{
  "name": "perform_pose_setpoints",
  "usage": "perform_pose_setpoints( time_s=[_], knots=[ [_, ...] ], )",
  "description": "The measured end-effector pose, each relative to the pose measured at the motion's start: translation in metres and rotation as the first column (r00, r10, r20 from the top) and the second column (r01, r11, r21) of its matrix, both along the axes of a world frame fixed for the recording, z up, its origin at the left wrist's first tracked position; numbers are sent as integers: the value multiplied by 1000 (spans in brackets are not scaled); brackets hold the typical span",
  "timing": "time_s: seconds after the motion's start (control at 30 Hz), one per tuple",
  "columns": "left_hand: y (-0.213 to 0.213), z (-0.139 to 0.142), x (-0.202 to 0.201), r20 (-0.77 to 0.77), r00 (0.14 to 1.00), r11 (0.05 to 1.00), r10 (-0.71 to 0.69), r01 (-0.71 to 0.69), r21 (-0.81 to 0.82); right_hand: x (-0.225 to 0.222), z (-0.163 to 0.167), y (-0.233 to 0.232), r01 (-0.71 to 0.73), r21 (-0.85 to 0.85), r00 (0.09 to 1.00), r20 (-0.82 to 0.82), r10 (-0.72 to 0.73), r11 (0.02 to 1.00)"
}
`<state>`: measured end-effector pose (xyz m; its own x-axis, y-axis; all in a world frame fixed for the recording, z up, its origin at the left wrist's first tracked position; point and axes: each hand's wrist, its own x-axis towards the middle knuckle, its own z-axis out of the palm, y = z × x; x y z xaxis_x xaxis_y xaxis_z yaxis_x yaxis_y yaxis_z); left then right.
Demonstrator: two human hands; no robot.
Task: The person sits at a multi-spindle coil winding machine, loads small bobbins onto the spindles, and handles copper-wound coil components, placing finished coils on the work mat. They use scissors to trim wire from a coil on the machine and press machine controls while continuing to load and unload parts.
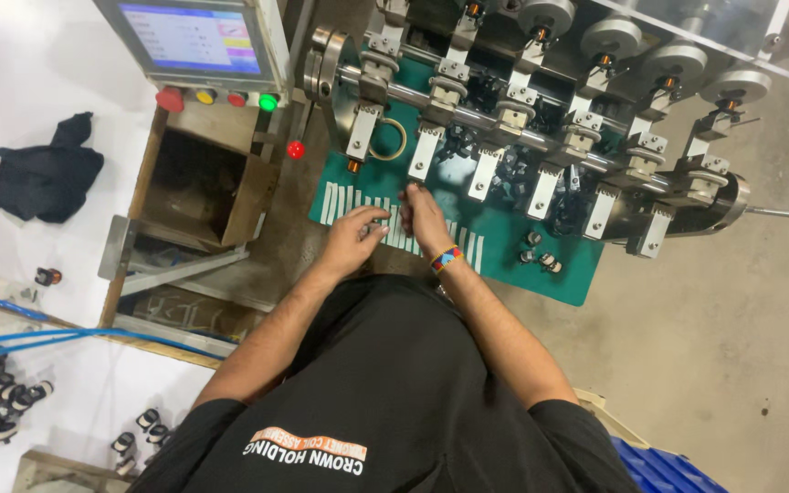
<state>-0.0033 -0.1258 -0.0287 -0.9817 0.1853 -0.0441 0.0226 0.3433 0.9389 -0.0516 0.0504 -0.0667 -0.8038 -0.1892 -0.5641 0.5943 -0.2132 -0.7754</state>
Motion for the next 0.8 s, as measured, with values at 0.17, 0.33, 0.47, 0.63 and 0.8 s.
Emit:
perform_pose_setpoints(
  time_s=[0.17,0.33,0.47,0.63,0.8],
  knots=[
    [-16,40,-21,-188,944,937,-273,305,171,46,30,43,-186,-293,943,215,254,938],
    [9,43,-40,-33,791,745,-611,589,314,66,60,76,-251,-548,861,250,443,798],
    [31,33,-42,59,799,745,-598,527,409,75,71,89,-184,-626,926,147,347,757],
    [72,27,-40,268,893,769,-360,122,627,99,94,91,-26,301,985,-155,75,953],
    [87,37,-38,69,906,900,-417,402,168,119,126,115,179,821,761,-465,453,542]
  ],
)
